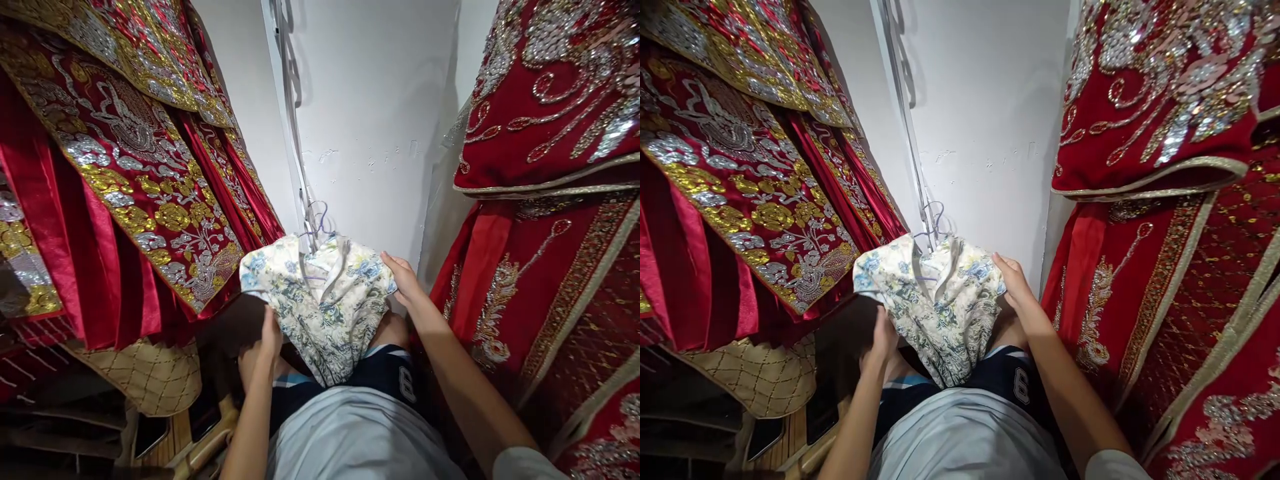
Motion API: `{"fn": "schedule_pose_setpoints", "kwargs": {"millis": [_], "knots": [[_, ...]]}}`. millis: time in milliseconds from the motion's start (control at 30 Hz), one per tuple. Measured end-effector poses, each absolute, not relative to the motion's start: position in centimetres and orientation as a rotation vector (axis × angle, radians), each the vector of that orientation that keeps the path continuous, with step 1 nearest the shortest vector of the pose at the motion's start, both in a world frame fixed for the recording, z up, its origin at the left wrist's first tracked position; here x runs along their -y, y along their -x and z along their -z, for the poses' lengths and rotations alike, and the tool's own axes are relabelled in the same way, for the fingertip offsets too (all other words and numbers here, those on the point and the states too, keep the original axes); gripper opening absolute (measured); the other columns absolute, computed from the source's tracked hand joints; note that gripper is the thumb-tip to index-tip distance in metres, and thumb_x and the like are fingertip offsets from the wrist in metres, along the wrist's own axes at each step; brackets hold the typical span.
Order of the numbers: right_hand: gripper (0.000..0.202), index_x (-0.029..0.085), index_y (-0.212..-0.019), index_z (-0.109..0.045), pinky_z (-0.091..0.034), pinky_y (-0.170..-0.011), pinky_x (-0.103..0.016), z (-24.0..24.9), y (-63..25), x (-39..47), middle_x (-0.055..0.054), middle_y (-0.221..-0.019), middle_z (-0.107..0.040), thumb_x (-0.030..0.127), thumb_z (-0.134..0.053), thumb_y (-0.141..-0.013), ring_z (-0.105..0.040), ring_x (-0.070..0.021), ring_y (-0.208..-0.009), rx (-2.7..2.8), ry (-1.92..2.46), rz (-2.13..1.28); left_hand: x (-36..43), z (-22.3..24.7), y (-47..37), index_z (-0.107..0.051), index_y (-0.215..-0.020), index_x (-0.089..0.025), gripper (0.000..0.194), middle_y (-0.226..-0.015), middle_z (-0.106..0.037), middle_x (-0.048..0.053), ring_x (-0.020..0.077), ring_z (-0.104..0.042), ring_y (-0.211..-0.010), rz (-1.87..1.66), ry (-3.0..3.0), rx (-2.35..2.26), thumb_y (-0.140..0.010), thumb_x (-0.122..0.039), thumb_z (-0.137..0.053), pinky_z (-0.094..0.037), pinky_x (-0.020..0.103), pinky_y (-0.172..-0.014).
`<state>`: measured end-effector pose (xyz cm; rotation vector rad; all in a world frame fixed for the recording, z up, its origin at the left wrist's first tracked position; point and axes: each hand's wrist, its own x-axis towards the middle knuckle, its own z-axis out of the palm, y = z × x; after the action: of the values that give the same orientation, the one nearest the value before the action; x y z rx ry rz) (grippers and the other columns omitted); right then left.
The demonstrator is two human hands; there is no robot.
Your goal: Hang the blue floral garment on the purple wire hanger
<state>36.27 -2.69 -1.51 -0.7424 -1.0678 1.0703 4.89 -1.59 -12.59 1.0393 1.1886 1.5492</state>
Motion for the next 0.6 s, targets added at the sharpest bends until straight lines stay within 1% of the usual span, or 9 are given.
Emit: {"fn": "schedule_pose_setpoints", "kwargs": {"millis": [67,133,267,333,400,433,467,533,600], "knots": [[0.045,0.02,-0.072,-0.062,-0.051,-0.066,-0.031,2.1,-35.5,2.5,-0.003,-0.069,-0.067,0.064,-0.073,-0.069,-0.065,-0.0229,-0.075,1.185,0.795,-1.013,3.0,15.4,-6.0,-0.068,-0.118,-0.02,0.053,-0.115,-0.073,0.01,0.0304,-0.056,-0.129,-1.528,-0.963,-1.182,-0.075,-0.05,-0.075,-0.04,0.045,-0.113],[0.046,0.021,-0.07,-0.06,-0.048,-0.067,-0.03,3.2,-35.9,2.5,-0.002,-0.068,-0.063,0.065,-0.065,-0.076,-0.061,-0.021,-0.074,1.307,0.882,-0.845,4.3,17.7,-7.4,-0.066,-0.12,-0.017,0.062,-0.12,-0.071,0.014,0.0327,-0.056,-0.129,-1.48,-0.918,-1.137,-0.067,-0.043,-0.084,-0.038,0.048,-0.114],[0.041,0.022,-0.074,-0.057,-0.044,-0.074,-0.032,6.3,-37.5,2.8,-0.001,-0.071,-0.056,0.057,-0.046,-0.091,-0.053,-0.0202,-0.074,1.33,1.128,-0.392,5.8,19.4,-8.8,-0.062,-0.125,-0.018,0.067,-0.135,-0.062,0.017,0.0323,-0.049,-0.135,-1.384,-0.933,-1.04,-0.066,-0.036,-0.087,-0.033,0.045,-0.117],[0.033,0.021,-0.086,-0.06,-0.044,-0.082,-0.035,8.3,-36.7,3.3,-0.005,-0.084,-0.059,0.05,-0.043,-0.092,-0.055,-0.0233,-0.085,1.175,1.239,-0.203,6.0,19.4,-8.8,-0.061,-0.127,-0.019,0.068,-0.138,-0.06,0.016,0.0323,-0.047,-0.138,-1.383,-0.931,-1.06,-0.067,-0.037,-0.087,-0.031,0.045,-0.118],[0.028,0.021,-0.1,-0.059,-0.043,-0.089,-0.038,10.6,-34.1,4.2,-0.011,-0.101,-0.058,0.044,-0.047,-0.091,-0.054,-0.0262,-0.099,0.983,1.261,-0.048,6.2,19.4,-8.7,-0.06,-0.129,-0.019,0.069,-0.137,-0.06,0.016,0.0326,-0.046,-0.138,-1.392,-0.915,-1.085,-0.068,-0.038,-0.086,-0.031,0.045,-0.118],[0.028,0.02,-0.105,-0.057,-0.043,-0.09,-0.039,11.8,-32.3,4.8,-0.012,-0.107,-0.056,0.042,-0.05,-0.089,-0.053,-0.0265,-0.101,0.933,1.239,-0.022,6.3,19.5,-8.8,-0.06,-0.129,-0.019,0.07,-0.137,-0.061,0.016,0.0327,-0.046,-0.138,-1.393,-0.91,-1.092,-0.068,-0.039,-0.086,-0.032,0.045,-0.118],[0.026,0.021,-0.104,-0.055,-0.044,-0.087,-0.038,13.1,-30.3,5.5,-0.011,-0.104,-0.055,0.042,-0.051,-0.089,-0.054,-0.0254,-0.096,0.958,1.213,-0.059,6.5,19.6,-8.9,-0.06,-0.13,-0.019,0.07,-0.137,-0.061,0.016,0.0326,-0.047,-0.138,-1.394,-0.914,-1.088,-0.068,-0.039,-0.086,-0.032,0.046,-0.117],[0.021,0.022,-0.093,-0.053,-0.045,-0.082,-0.036,15.3,-26.6,6.9,-0.006,-0.091,-0.054,0.043,-0.054,-0.088,-0.053,-0.0227,-0.085,1.211,1.169,-0.242,6.8,19.8,-9.2,-0.061,-0.129,-0.018,0.069,-0.136,-0.061,0.017,0.0322,-0.049,-0.136,-1.412,-0.939,-1.064,-0.068,-0.041,-0.085,-0.033,0.045,-0.117],[0.024,0.024,-0.079,-0.048,-0.042,-0.068,-0.031,17.0,-24.2,7.7,0.0,-0.074,-0.049,0.045,-0.052,-0.09,-0.049,-0.0187,-0.068,1.429,1.165,-0.506,7.0,19.9,-9.5,-0.062,-0.126,-0.017,0.068,-0.136,-0.061,0.017,0.0319,-0.05,-0.135,-1.43,-0.963,-1.041,-0.068,-0.044,-0.085,-0.033,0.045,-0.117]]}}
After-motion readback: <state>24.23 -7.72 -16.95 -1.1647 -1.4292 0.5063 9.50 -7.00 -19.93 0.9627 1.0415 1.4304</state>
